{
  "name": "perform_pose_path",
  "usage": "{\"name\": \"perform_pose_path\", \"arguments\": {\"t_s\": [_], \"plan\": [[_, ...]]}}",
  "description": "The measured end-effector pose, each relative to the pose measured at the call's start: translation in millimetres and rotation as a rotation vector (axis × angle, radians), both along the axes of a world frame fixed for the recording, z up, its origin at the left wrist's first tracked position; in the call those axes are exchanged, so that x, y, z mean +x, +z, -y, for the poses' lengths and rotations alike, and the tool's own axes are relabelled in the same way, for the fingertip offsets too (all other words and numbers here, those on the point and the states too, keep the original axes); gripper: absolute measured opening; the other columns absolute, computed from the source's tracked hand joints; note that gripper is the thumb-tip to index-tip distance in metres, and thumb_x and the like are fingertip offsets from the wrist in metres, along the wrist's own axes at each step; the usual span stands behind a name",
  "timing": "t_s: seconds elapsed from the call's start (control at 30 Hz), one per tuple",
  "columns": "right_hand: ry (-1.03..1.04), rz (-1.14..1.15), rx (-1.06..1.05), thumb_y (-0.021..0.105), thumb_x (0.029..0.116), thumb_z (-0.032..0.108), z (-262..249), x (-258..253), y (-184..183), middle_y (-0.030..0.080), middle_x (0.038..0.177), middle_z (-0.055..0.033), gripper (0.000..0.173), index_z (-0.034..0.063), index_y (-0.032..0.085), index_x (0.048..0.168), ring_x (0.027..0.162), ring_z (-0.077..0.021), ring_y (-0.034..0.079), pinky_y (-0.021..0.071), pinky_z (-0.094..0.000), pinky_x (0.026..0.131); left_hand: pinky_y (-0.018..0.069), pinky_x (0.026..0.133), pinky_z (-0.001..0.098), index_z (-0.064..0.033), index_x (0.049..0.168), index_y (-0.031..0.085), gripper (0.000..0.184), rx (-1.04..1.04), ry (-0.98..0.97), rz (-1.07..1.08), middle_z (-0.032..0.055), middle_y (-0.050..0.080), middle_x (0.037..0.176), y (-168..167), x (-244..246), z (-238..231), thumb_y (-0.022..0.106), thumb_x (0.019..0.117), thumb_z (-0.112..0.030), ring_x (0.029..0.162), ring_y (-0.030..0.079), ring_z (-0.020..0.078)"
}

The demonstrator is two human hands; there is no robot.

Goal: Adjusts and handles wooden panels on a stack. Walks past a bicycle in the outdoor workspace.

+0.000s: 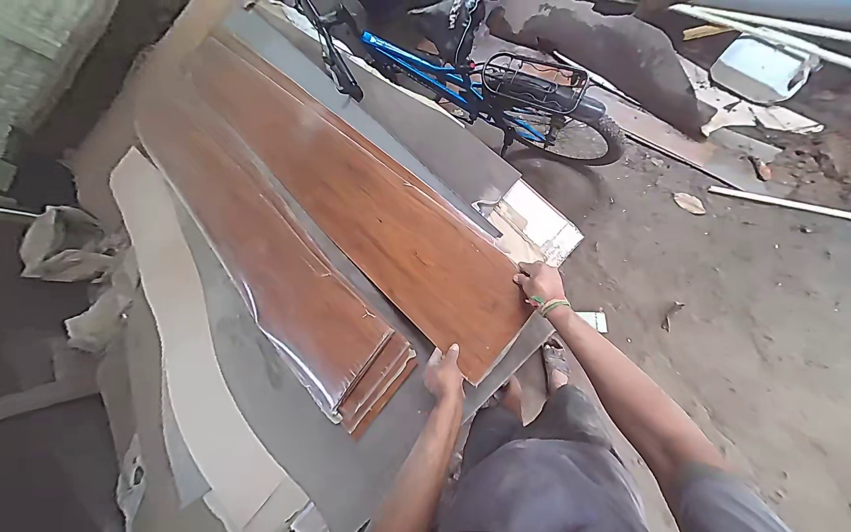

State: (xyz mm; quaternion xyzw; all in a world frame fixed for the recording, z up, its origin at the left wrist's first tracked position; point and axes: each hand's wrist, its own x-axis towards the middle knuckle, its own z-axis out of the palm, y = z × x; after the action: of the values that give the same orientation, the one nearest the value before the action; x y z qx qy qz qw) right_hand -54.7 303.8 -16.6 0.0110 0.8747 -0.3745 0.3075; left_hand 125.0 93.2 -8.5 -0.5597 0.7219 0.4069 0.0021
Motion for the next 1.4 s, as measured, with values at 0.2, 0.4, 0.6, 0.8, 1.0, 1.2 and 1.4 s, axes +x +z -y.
{"name": "perform_pose_path", "arguments": {"t_s": [0.2, 0.4, 0.6, 0.8, 1.0, 1.2, 1.4], "plan": [[-0.074, -0.065, -0.067, 0.059, 0.1000, 0.033, -3, 9, -5, 0.071, 0.126, -0.0117, 0.034, 0.0165, 0.074, 0.127, 0.123, -0.0280, 0.064, 0.0465, -0.0502, 0.108, 0.0593, 0.075, 0.0514, -0.0017, 0.118, 0.073, 0.029, 0.042, 0.059, -0.057, 0.0192, 0.073, 0.107, 11, 3, -5, 0.077, 0.0925, -0.015, 0.092, 0.071, 0.0310], [-0.044, -0.010, -0.154, 0.066, 0.0958, 0.031, -10, -6, -4, 0.074, 0.123, -0.0084, 0.029, 0.0160, 0.078, 0.118, 0.121, -0.0253, 0.066, 0.0473, -0.0510, 0.109, 0.0563, 0.082, 0.0549, -0.0020, 0.123, 0.070, 0.036, 0.107, 0.159, -0.021, 0.0217, 0.070, 0.116, 18, -6, -12, 0.079, 0.0906, -0.015, 0.102, 0.067, 0.0349], [-0.024, 0.027, -0.192, 0.072, 0.0925, 0.029, -19, -17, -5, 0.075, 0.115, -0.0102, 0.026, 0.0130, 0.078, 0.113, 0.115, -0.0256, 0.068, 0.0504, -0.0514, 0.104, 0.0555, 0.084, 0.0560, -0.0023, 0.123, 0.070, 0.037, 0.129, 0.189, -0.031, 0.0214, 0.070, 0.117, 20, -3, -8, 0.079, 0.0897, -0.015, 0.105, 0.067, 0.0353], [-0.057, -0.026, -0.200, 0.070, 0.0944, 0.029, -16, -13, -13, 0.076, 0.111, -0.0097, 0.025, 0.0137, 0.079, 0.111, 0.110, -0.0265, 0.070, 0.0519, -0.0540, 0.101, 0.0511, 0.103, 0.0526, 0.0003, 0.128, 0.069, 0.040, 0.041, 0.100, -0.099, 0.0190, 0.068, 0.129, 19, 2, -11, 0.076, 0.0926, -0.015, 0.122, 0.064, 0.0313], [-0.104, -0.058, -0.299, 0.071, 0.0930, 0.027, -18, -14, -19, 0.076, 0.101, -0.0091, 0.021, 0.0109, 0.078, 0.103, 0.099, -0.0231, 0.071, 0.0537, -0.0510, 0.094, 0.0434, 0.113, 0.0508, 0.0005, 0.135, 0.064, 0.051, -0.120, -0.198, 0.136, 0.0206, 0.064, 0.136, 13, 7, 2, 0.075, 0.0934, -0.027, 0.132, 0.057, 0.0322], [-0.081, -0.017, -0.355, 0.076, 0.0892, 0.025, -21, -23, -22, 0.073, 0.095, -0.0115, 0.020, 0.0073, 0.076, 0.099, 0.093, -0.0250, 0.069, 0.0537, -0.0517, 0.089, 0.0446, 0.110, 0.0514, 0.0002, 0.133, 0.065, 0.051, -0.146, -0.293, 0.251, 0.0211, 0.063, 0.134, 31, 2, 2, 0.072, 0.0947, -0.033, 0.130, 0.057, 0.0334], [-0.048, -0.020, -0.259, 0.073, 0.0923, 0.027, -18, -22, -17, 0.074, 0.097, -0.0118, 0.020, 0.0089, 0.076, 0.100, 0.096, -0.0273, 0.069, 0.0532, -0.0546, 0.091, 0.0509, 0.102, 0.0498, 0.0033, 0.127, 0.067, 0.045, -0.084, -0.080, -0.033, 0.0220, 0.068, 0.123, 15, 11, -5, 0.079, 0.0891, -0.017, 0.118, 0.064, 0.0318]]}}
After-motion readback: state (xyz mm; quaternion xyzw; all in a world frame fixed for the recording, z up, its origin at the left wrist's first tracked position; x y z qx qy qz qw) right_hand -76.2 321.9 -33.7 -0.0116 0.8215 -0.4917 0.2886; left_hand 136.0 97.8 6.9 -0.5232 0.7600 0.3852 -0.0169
